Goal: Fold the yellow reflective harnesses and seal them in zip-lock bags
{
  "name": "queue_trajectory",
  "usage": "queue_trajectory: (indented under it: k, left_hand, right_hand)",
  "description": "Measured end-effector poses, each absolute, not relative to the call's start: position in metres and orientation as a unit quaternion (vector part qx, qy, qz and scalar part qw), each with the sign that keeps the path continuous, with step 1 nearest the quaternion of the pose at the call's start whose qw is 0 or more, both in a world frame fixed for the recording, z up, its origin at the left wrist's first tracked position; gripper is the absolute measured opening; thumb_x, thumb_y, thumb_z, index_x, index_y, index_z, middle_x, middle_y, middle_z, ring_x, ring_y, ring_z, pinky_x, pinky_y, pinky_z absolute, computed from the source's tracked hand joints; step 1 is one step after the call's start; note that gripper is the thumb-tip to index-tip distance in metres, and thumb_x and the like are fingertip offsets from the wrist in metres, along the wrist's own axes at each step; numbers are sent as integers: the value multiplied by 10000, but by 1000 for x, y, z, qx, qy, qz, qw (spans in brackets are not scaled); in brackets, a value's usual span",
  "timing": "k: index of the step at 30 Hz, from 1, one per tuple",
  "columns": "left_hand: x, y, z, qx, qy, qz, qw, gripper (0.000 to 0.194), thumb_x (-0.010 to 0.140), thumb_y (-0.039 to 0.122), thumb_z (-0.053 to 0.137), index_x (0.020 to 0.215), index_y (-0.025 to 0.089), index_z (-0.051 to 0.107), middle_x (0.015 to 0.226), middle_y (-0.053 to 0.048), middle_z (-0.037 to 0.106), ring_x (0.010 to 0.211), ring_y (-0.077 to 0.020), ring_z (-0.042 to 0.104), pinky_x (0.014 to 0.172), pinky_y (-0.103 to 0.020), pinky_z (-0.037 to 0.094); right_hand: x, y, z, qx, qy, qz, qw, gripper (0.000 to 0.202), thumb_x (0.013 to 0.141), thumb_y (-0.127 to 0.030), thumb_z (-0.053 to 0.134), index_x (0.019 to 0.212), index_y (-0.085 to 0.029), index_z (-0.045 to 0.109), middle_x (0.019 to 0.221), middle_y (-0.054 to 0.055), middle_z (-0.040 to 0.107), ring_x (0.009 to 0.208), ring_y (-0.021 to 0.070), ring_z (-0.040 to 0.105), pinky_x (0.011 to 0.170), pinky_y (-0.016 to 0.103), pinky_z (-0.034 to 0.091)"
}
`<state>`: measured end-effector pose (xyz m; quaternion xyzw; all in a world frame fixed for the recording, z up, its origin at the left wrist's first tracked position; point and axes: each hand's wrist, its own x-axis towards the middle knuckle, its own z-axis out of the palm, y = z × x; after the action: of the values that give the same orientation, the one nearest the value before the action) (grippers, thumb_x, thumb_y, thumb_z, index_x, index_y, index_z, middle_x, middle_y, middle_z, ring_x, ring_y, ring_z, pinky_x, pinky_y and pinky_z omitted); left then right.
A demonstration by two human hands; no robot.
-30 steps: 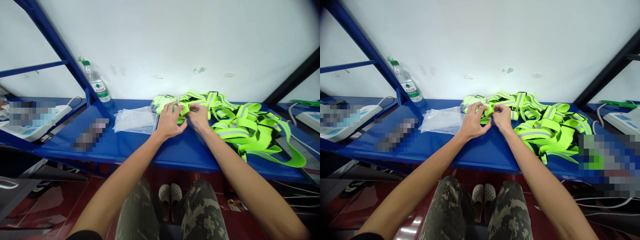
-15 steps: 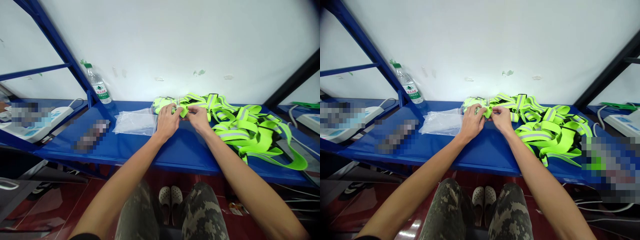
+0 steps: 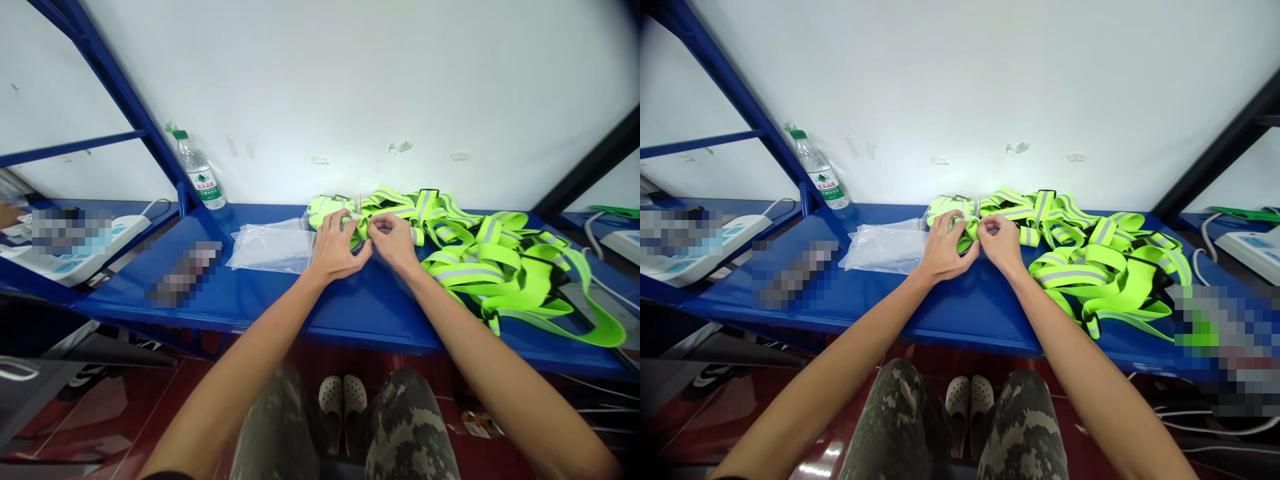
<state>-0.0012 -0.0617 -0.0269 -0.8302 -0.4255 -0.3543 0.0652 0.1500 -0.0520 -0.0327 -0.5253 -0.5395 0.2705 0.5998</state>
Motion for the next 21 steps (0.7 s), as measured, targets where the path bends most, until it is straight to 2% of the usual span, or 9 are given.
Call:
queue_trajectory:
  k: [3,10,16,21]
  left_hand:
    - [0,-60,-29,-813,-441,-373,76,337,931,389,528,1165,170,632,1347,-131,544,1252,-285,462,1062,-428,391]
    - [5,-63,-31,-775,-505,-365,108,346,956,440,522,1199,216,622,1348,-112,548,1232,-301,468,999,-437,405]
    - [7,-67,-29,-763,-539,-329,139,232,944,311,546,1157,245,613,1360,-108,530,1247,-311,455,980,-455,409]
    - [7,-66,-26,-748,-554,-332,150,228,898,159,546,1123,188,573,1306,-139,554,1226,-315,462,984,-452,401]
  right_hand:
    - [151,-52,-31,-510,-553,296,589,199,736,-314,663,866,-164,679,748,34,679,580,176,660,583,328,578]
    - [152,-53,-32,-489,-588,280,580,218,785,-371,639,851,-169,690,771,53,712,601,186,664,605,341,573]
    - [152,-55,-32,-495,-637,213,552,208,832,-335,581,878,-165,692,760,62,710,658,192,658,630,329,540]
    - [147,-60,-27,-485,-658,192,543,192,834,-302,558,869,-164,687,774,68,714,695,193,655,611,309,503]
